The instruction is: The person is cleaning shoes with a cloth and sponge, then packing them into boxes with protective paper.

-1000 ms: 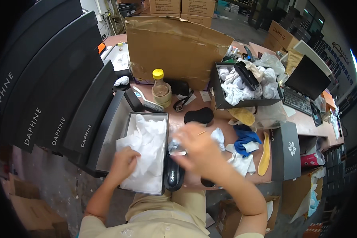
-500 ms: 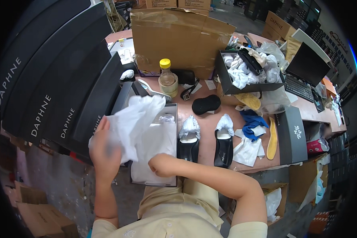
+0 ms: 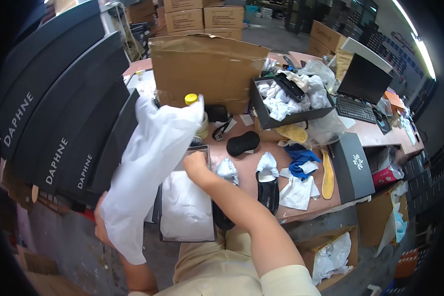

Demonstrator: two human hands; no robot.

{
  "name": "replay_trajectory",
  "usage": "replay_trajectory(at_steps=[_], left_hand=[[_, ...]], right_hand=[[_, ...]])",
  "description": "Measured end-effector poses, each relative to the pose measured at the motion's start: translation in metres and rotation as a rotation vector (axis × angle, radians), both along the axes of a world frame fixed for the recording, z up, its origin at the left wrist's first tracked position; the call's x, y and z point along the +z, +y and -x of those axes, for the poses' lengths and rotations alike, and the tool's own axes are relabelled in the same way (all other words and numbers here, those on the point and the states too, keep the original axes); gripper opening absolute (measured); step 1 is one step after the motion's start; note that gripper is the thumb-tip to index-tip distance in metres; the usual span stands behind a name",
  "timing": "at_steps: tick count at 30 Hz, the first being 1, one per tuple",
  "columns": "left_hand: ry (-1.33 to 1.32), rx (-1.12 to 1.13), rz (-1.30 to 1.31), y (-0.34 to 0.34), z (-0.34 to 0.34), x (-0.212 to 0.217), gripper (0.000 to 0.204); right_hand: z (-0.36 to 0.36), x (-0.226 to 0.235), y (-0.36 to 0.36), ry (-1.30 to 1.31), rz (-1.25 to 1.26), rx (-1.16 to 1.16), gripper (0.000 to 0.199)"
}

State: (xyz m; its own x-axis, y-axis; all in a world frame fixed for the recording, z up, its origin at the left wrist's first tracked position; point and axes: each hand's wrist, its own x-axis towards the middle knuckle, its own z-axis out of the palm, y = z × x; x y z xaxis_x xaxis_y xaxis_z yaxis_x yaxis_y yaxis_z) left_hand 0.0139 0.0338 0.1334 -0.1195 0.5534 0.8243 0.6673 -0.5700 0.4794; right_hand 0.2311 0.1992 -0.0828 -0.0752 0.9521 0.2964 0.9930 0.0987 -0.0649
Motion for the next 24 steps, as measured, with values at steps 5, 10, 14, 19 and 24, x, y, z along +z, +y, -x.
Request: replay_trajectory(at_steps=[5, 10, 14, 19, 24], left_hand=[[0.008, -0.251, 0.521, 0.001, 0.031, -0.036, 0.036], [-0.137, -0.231, 0.273, 0.008, 0.044, -0.093, 0.030], [-0.078, -0.090, 0.340, 0.005, 0.040, -0.127, 0.030], [-0.346, -0.406, 0.625, 0.012, 0.011, -0.108, 0.031], [0.023, -0.066, 0.172, 0.011, -0.001, -0.097, 0.030]], right_hand=[[0.020, 0.042, -0.018, 0.037, 0.047, 0.075, 0.018], [-0.060, 0.172, -0.084, 0.597, -0.231, 0.068, 0.024], [-0.180, 0.216, -0.113, 1.005, -0.436, -0.129, 0.025], [-0.272, 0.210, -0.113, 1.435, -0.692, -0.175, 0.026], [-0.282, 0.213, -0.097, 1.532, -0.549, -0.246, 0.028]])
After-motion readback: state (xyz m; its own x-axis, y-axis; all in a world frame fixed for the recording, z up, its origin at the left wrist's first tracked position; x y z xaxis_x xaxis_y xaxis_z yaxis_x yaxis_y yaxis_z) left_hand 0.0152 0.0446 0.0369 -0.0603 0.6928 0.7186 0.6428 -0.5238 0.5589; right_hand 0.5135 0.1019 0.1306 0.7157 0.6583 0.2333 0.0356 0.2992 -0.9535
